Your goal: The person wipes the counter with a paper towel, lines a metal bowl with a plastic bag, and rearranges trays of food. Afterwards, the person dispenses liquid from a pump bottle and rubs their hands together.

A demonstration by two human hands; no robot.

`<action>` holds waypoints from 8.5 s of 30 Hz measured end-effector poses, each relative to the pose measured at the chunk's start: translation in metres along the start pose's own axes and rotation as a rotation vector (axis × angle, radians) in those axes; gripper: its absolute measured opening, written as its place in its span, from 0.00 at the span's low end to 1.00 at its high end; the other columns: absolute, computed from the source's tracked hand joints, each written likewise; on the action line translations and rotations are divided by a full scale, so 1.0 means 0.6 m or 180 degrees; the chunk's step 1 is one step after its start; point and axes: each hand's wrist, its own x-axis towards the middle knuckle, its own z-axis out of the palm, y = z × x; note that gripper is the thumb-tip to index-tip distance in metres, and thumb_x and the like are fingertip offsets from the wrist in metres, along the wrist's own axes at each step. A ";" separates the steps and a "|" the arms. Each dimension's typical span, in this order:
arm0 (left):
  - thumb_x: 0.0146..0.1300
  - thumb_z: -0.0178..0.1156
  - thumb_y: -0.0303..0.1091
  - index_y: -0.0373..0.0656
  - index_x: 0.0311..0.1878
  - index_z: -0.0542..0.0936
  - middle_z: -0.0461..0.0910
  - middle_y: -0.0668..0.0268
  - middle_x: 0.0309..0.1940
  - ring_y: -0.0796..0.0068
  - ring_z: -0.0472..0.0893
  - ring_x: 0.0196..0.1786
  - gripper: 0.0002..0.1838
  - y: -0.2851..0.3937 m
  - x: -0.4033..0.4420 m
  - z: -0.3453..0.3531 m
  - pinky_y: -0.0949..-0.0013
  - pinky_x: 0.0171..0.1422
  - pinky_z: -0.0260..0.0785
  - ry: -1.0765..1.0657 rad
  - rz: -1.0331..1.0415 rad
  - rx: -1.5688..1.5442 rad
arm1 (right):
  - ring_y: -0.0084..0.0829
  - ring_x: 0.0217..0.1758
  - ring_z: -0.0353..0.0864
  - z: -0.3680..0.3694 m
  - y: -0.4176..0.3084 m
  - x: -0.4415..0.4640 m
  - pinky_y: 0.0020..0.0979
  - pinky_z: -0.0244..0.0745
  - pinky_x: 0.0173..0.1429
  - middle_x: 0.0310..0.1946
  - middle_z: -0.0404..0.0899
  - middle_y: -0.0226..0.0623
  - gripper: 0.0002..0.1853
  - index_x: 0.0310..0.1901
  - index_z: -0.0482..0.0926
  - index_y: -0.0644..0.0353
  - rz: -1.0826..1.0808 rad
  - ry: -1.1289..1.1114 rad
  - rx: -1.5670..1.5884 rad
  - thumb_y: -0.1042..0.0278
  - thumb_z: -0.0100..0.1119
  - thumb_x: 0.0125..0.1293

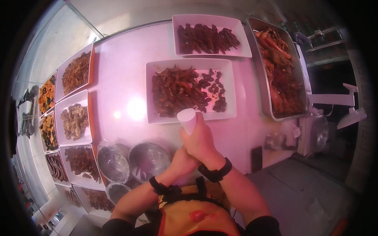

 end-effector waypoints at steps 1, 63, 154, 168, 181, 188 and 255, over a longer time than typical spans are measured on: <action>0.62 0.65 0.43 0.36 0.56 0.78 0.85 0.49 0.45 0.50 0.85 0.49 0.24 0.002 0.002 -0.001 0.56 0.52 0.76 0.0008 -0.0002 -0.0006 | 0.62 0.55 0.80 0.000 -0.001 0.001 0.52 0.76 0.54 0.48 0.81 0.60 0.30 0.63 0.66 0.63 -0.0004 -0.0009 -0.0004 0.66 0.66 0.61; 0.60 0.66 0.39 0.36 0.55 0.78 0.84 0.47 0.46 0.47 0.83 0.54 0.23 -0.051 0.029 -0.045 0.55 0.57 0.73 0.0188 0.0621 -0.0672 | 0.61 0.56 0.79 0.060 -0.046 0.029 0.52 0.75 0.56 0.52 0.79 0.61 0.30 0.62 0.66 0.62 -0.0392 0.0069 -0.0568 0.66 0.68 0.61; 0.56 0.69 0.36 0.37 0.50 0.81 0.86 0.52 0.40 0.55 0.86 0.49 0.20 -0.021 0.096 0.122 0.56 0.51 0.76 -0.0549 -0.0004 0.0519 | 0.59 0.52 0.81 -0.102 0.129 0.007 0.49 0.76 0.53 0.46 0.82 0.55 0.22 0.59 0.70 0.59 0.0565 0.0615 0.0587 0.63 0.61 0.66; 0.66 0.60 0.35 0.38 0.56 0.79 0.85 0.47 0.44 0.46 0.84 0.52 0.17 0.002 0.134 0.089 0.53 0.52 0.75 -0.0569 0.0776 0.1267 | 0.60 0.50 0.80 -0.093 0.137 0.041 0.54 0.75 0.51 0.45 0.79 0.56 0.19 0.55 0.67 0.59 0.0203 0.0733 0.0847 0.70 0.58 0.65; 0.64 0.63 0.34 0.37 0.56 0.79 0.86 0.51 0.44 0.53 0.85 0.50 0.19 -0.003 0.158 0.075 0.56 0.52 0.76 -0.0717 0.0668 0.1278 | 0.62 0.46 0.81 -0.099 0.133 0.070 0.53 0.76 0.48 0.40 0.81 0.58 0.18 0.52 0.69 0.63 -0.0028 0.0898 0.0763 0.66 0.63 0.65; 0.55 0.69 0.41 0.37 0.52 0.80 0.86 0.51 0.42 0.51 0.85 0.46 0.24 0.013 0.175 0.094 0.56 0.50 0.76 -0.0657 0.0298 0.0254 | 0.61 0.52 0.81 -0.132 0.100 0.091 0.51 0.78 0.53 0.46 0.83 0.58 0.24 0.56 0.70 0.63 0.0200 0.0644 0.0488 0.65 0.67 0.61; 0.53 0.68 0.35 0.36 0.49 0.80 0.85 0.52 0.39 0.57 0.85 0.45 0.21 0.068 0.138 0.127 0.58 0.50 0.75 -0.0805 -0.0012 0.0169 | 0.61 0.55 0.80 -0.156 0.111 0.039 0.51 0.76 0.55 0.50 0.81 0.59 0.30 0.63 0.66 0.61 0.0566 0.0869 0.0088 0.65 0.66 0.62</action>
